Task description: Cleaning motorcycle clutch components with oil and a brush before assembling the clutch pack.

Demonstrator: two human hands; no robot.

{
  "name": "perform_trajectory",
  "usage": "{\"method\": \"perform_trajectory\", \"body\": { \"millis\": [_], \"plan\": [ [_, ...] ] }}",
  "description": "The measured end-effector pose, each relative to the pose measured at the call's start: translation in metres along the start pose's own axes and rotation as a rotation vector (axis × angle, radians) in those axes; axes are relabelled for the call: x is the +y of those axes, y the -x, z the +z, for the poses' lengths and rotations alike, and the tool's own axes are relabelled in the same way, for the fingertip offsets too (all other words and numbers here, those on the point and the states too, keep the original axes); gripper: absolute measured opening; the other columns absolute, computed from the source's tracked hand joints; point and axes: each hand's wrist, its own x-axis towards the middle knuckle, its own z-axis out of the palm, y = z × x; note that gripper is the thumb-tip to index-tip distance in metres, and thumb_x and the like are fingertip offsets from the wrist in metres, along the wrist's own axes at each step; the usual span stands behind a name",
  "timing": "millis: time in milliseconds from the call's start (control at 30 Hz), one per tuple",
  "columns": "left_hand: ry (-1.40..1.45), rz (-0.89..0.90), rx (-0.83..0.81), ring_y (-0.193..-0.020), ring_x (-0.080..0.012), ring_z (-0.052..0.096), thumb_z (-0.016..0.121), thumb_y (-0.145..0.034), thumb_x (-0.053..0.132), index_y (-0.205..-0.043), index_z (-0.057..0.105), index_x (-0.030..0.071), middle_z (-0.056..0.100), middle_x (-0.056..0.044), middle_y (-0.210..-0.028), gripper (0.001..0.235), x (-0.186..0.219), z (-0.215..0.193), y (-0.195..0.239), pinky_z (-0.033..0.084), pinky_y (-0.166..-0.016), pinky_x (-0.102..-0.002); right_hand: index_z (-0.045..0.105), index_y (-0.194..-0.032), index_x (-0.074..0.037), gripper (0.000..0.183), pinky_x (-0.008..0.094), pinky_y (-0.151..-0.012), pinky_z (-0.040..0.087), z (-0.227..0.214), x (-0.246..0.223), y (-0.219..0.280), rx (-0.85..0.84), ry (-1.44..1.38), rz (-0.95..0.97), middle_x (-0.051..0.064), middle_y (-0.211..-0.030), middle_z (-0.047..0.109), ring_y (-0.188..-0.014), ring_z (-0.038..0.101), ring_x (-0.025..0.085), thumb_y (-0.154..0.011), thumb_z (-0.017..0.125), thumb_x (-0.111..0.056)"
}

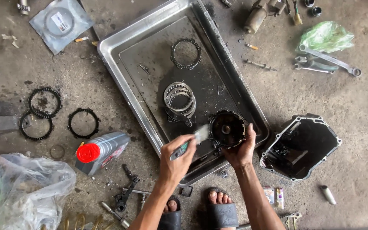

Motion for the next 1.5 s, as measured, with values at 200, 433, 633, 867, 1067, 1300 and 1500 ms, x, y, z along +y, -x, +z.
{"method": "perform_trajectory", "body": {
  "millis": [200, 433, 633, 867, 1067, 1300, 1500],
  "plan": [
    [0.312, -0.075, -0.107, -0.078, -0.0266, 0.076, 0.071, -0.094, 0.012, -0.107, 0.079, 0.005, 0.077, -0.018, -0.087, 0.016, 0.012, 0.033, -0.022, 0.063, -0.071, -0.036, 0.069, -0.116, -0.005, 0.073, 0.058, -0.09, 0.059, -0.012, 0.014, -0.011, 0.024, -0.012, 0.112, 0.021, -0.114, 0.072, -0.1, 0.072, 0.038, -0.076, 0.076, -0.066],
    [0.251, 0.022, -0.106, -0.071, -0.0211, 0.075, 0.072, -0.095, 0.01, -0.107, 0.079, 0.005, 0.078, -0.017, -0.086, 0.015, 0.01, 0.029, -0.038, 0.058, -0.059, -0.031, 0.069, -0.111, -0.005, 0.066, 0.057, -0.086, 0.061, 0.003, 0.018, 0.005, 0.028, 0.07, 0.106, 0.02, -0.108, 0.074, -0.096, 0.074, 0.036, -0.078, 0.076, -0.061],
    [0.254, 0.116, -0.27, -0.074, -0.0289, 0.076, 0.073, -0.095, 0.009, -0.108, 0.079, 0.007, 0.078, -0.02, -0.092, 0.014, 0.015, 0.006, -0.04, 0.061, -0.064, -0.035, 0.07, -0.108, -0.003, 0.069, 0.055, -0.084, 0.062, -0.008, 0.009, -0.009, -0.061, 0.112, 0.119, 0.02, -0.1, 0.074, -0.089, 0.075, 0.036, -0.077, 0.074, -0.065],
    [0.183, 0.262, -0.367, -0.075, -0.0329, 0.075, 0.07, -0.097, 0.005, -0.105, 0.077, 0.005, 0.077, -0.021, -0.093, 0.011, 0.006, 0.024, -0.045, 0.063, -0.068, -0.04, 0.072, -0.097, 0.003, 0.08, 0.05, -0.071, 0.064, -0.036, 0.019, -0.033, -0.2, 0.126, 0.256, 0.025, -0.087, 0.074, -0.077, 0.076, 0.036, -0.083, 0.064, -0.075],
    [-0.001, 0.018, -0.526, -0.083, -0.0392, 0.075, 0.076, -0.084, 0.026, -0.094, 0.08, 0.017, 0.077, -0.016, -0.084, 0.013, 0.037, 0.006, -0.047, 0.061, -0.069, -0.045, 0.07, -0.111, -0.001, 0.075, 0.05, -0.076, 0.065, -0.014, 0.02, -0.02, -0.103, 0.096, 0.196, 0.02, -0.1, 0.074, -0.082, 0.075, 0.031, -0.078, 0.071, -0.068],
    [-0.088, 0.161, -0.592, -0.077, -0.0378, 0.076, 0.073, -0.091, 0.008, -0.101, 0.078, 0.011, 0.077, -0.022, -0.09, 0.011, 0.026, -0.001, -0.058, 0.064, -0.073, -0.044, 0.071, -0.114, -0.005, 0.072, 0.048, -0.079, 0.064, 0.008, 0.008, -0.004, -0.089, 0.166, 0.03, 0.018, -0.101, 0.074, -0.088, 0.075, 0.032, -0.074, 0.074, -0.065],
    [-0.01, 0.283, -0.52, -0.086, -0.0365, 0.077, 0.073, -0.094, 0.009, -0.105, 0.078, 0.008, 0.078, -0.02, -0.098, 0.012, 0.02, 0.001, -0.066, 0.065, -0.076, -0.042, 0.071, -0.115, -0.003, 0.068, 0.051, -0.082, 0.064, 0.001, 0.005, -0.013, -0.158, 0.161, -0.029, 0.021, -0.103, 0.075, -0.089, 0.076, 0.035, -0.079, 0.072, -0.061]
  ]
}}
